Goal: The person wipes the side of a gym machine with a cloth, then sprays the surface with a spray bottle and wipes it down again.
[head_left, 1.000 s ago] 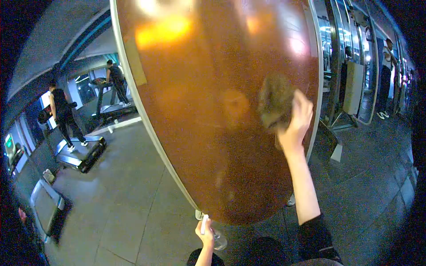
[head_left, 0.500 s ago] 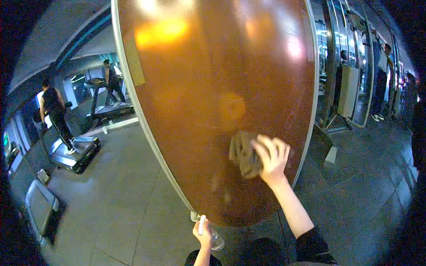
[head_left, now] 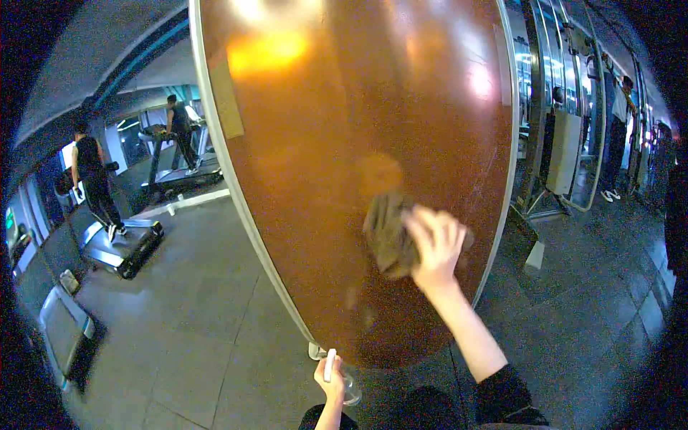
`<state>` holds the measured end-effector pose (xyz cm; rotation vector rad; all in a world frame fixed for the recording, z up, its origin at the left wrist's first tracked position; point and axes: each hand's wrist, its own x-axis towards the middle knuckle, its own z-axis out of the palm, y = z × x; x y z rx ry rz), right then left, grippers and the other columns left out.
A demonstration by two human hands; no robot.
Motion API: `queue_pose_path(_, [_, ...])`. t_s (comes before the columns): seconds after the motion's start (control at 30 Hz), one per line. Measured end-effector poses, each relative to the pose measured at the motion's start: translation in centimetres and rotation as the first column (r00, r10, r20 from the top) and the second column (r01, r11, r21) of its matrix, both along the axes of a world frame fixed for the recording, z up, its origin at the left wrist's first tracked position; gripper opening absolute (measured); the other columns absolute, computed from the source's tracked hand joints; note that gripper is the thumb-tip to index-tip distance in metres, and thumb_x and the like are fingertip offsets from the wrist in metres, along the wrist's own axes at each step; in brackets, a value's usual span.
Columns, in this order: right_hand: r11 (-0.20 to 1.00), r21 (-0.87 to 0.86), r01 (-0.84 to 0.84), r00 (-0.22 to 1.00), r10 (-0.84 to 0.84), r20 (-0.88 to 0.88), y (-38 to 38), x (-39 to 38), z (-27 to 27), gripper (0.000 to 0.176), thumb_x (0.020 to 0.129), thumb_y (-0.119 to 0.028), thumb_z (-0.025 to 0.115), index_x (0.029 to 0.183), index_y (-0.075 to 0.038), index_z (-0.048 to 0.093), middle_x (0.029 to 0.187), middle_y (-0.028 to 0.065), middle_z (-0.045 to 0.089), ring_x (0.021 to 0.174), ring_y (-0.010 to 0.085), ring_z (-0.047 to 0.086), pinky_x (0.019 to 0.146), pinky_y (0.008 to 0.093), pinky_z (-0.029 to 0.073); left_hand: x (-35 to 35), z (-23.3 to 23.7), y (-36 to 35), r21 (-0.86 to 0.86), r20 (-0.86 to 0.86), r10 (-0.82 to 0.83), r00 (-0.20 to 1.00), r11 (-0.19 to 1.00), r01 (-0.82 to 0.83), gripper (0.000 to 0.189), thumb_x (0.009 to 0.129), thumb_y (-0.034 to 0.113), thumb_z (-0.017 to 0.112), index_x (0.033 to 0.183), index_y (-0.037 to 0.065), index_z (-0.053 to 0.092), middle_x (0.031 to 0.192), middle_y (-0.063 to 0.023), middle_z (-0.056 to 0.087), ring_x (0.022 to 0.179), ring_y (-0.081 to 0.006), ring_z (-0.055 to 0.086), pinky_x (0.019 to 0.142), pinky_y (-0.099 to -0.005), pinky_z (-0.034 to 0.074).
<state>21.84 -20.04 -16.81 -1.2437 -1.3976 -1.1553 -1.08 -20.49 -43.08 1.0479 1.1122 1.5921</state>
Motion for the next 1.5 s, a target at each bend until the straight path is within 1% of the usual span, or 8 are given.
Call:
queue_pose_path(0.17, [0.996, -0.068, 0.063, 0.976, -0.047, 0.215, -0.7, -0.8, -5.9, 0.035, 0.077, -0.018, 0.052, 0.109, -0.027, 0.063, 0.111, -0.0033, 0.056, 0.092, 0.0219, 0.048, 0.078, 0.0398, 0.038, 0.3, 1.2, -0.3, -0.05, 0.024, 0.014, 1.0, 0.999, -0.012, 0.018, 0.08, 0.017, 0.066, 0.074, 0.004, 0.056, 0.055, 0.0019, 0.049, 0.041, -0.0067, 0.044, 0.037, -0.0225, 0.035])
queue_pose_path(0.47, [0.968, 0.245, 0.061, 0.986, -0.02, -0.165, 1.6, -0.7, 14.7, 0.072, 0.049, 0.003, 0.07, 0.117, -0.012, 0.053, 0.117, 0.001, 0.05, 0.105, 0.0272, 0.045, 0.084, 0.0418, 0.036, -0.1, 2.1, -0.7, -0.006, -0.015, 0.02, 1.0, 1.0, -0.021, 0.016, 0.081, 0.015, 0.065, 0.074, 0.004, 0.056, 0.054, 0.0016, 0.048, 0.042, -0.0066, 0.044, 0.038, -0.022, 0.035])
queue_pose_path(0.63, [0.986, 0.158, 0.05, 0.996, -0.038, -0.079, 1.2, -3.0, 10.7, 0.075, 0.05, 0.004, 0.068, 0.12, -0.019, 0.054, 0.117, -0.0006, 0.05, 0.103, 0.0254, 0.045, 0.086, 0.042, 0.034, 0.2, 1.6, -0.4, -0.04, 0.048, 0.054, 0.997, 0.998, -0.052, 0.016, 0.081, 0.015, 0.065, 0.075, 0.004, 0.055, 0.054, 0.0019, 0.048, 0.043, -0.0061, 0.044, 0.039, -0.0218, 0.036])
queue_pose_path(0.87, [0.993, -0.027, 0.115, 0.957, -0.104, 0.271, 1.1, -4.7, -0.1, 0.038, 0.077, -0.019, 0.051, 0.114, -0.028, 0.059, 0.112, -0.0042, 0.054, 0.095, 0.0202, 0.048, 0.08, 0.0404, 0.036, 0.6, 2.1, -0.7, -0.092, 0.108, 0.077, 0.991, 0.993, -0.067, 0.02, 0.082, 0.021, 0.067, 0.08, 0.004, 0.057, 0.059, 0.0017, 0.051, 0.044, -0.0066, 0.045, 0.04, -0.0219, 0.037])
queue_pose_path(1.0, [0.978, 0.112, 0.178, 0.977, -0.189, 0.096, 0.8, -2.4, 6.6, 0.039, 0.077, -0.013, 0.051, 0.113, -0.024, 0.059, 0.112, 0.0, 0.053, 0.097, 0.024, 0.047, 0.081, 0.0418, 0.036, 0.3, 1.5, -0.3, -0.118, 0.091, 0.069, 0.993, 0.991, -0.058, 0.019, 0.082, 0.02, 0.066, 0.083, 0.003, 0.057, 0.061, 0.0015, 0.052, 0.045, -0.0066, 0.046, 0.041, -0.0219, 0.038])
queue_pose_path(1.13, [0.96, 0.255, 0.119, 0.98, -0.072, -0.185, 0.8, -0.2, 14.4, 0.067, 0.052, 0.004, 0.067, 0.115, -0.015, 0.055, 0.116, 0.0009, 0.05, 0.105, 0.027, 0.045, 0.085, 0.0412, 0.035, 0.5, 1.7, -0.1, -0.099, 0.072, 0.104, 0.992, 0.99, -0.097, 0.018, 0.083, 0.019, 0.066, 0.082, 0.003, 0.056, 0.061, 0.0018, 0.051, 0.045, -0.007, 0.046, 0.041, -0.0221, 0.038])
queue_pose_path(1.33, [0.978, 0.204, 0.047, 0.992, -0.021, -0.126, 0.9, -1.3, 8.1, 0.068, 0.055, 0.004, 0.063, 0.118, -0.02, 0.056, 0.116, 0.0002, 0.051, 0.105, 0.0256, 0.045, 0.088, 0.0424, 0.033, 0.3, 0.4, -0.1, -0.067, -0.027, 0.126, 0.992, 0.99, -0.127, 0.021, 0.083, 0.021, 0.066, 0.077, 0.005, 0.054, 0.061, 0.0028, 0.049, 0.048, -0.0054, 0.043, 0.044, -0.0211, 0.035])
queue_pose_path(1.5, [0.984, -0.141, 0.109, 0.99, -0.096, 0.099, 0.1, -3.8, -6.2, 0.04, 0.077, -0.019, 0.052, 0.114, -0.031, 0.06, 0.116, -0.0059, 0.053, 0.1, 0.0212, 0.046, 0.085, 0.0439, 0.035, 0.3, 1.9, -0.7, -0.11, -0.009, 0.125, 0.992, 0.986, -0.125, 0.019, 0.084, 0.021, 0.064, 0.08, 0.005, 0.055, 0.062, 0.0031, 0.05, 0.05, -0.0057, 0.043, 0.045, -0.0224, 0.035])
